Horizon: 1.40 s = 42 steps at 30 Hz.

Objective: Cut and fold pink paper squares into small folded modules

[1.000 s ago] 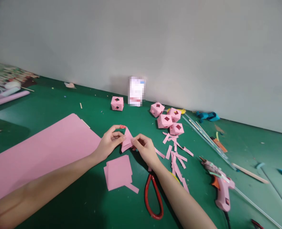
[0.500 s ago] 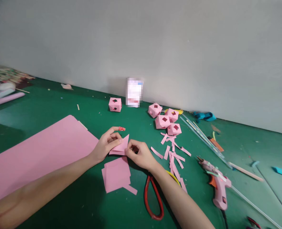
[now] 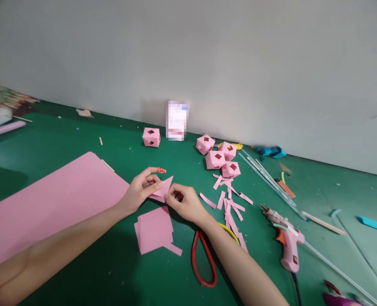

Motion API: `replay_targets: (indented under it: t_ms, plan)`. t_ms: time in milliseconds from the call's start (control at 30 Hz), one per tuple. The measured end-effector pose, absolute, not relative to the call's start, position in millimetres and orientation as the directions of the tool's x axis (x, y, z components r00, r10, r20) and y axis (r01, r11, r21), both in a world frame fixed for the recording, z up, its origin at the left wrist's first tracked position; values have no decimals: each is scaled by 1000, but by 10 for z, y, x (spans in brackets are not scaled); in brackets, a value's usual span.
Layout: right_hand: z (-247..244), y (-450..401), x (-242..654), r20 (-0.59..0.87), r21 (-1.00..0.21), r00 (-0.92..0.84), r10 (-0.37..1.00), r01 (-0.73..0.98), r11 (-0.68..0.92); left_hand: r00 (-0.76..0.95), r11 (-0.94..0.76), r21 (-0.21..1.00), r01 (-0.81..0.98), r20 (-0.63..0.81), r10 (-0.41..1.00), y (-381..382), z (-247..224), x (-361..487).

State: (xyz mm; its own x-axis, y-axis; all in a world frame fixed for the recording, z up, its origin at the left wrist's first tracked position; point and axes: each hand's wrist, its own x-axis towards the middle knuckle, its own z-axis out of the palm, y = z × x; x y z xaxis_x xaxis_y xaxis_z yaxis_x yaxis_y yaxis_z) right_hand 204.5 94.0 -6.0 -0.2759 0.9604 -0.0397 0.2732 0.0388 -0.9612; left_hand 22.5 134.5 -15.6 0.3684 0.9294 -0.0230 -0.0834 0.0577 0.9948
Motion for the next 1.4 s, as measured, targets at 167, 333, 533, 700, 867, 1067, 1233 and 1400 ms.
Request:
replay_targets:
  t_ms: [167,333,533,700,867,1067,1233,1400]
  plan:
    - [-27,941,2045,-43,-980,-278,960,199,14,484,49,993,-109,10,875,1340,-139,174]
    - [-41,953,2063,-41,-991,-257,966,136,-6,586,35,996,-78,17,810,1320,-122,156]
    - [-55,946,2086,-54,-992,-275,960,126,-20,591,6,999,-41,20,806,1333,-155,171]
    - [-46,931,2069,-45,-984,-303,952,177,10,597,17,999,-34,7,802,1328,-143,167]
    - [-20,924,2072,-8,-966,-351,936,246,84,606,33,998,-45,1,795,1321,-105,167]
    - [-10,918,2095,-16,-970,-373,928,233,77,609,41,998,-48,-4,793,1325,-89,152]
    - [-13,909,2101,-38,-974,-384,923,219,51,614,90,992,-86,-18,789,1326,-84,117]
    - [-34,911,2097,-44,-974,-374,927,224,44,612,99,992,-79,-30,790,1337,-85,119]
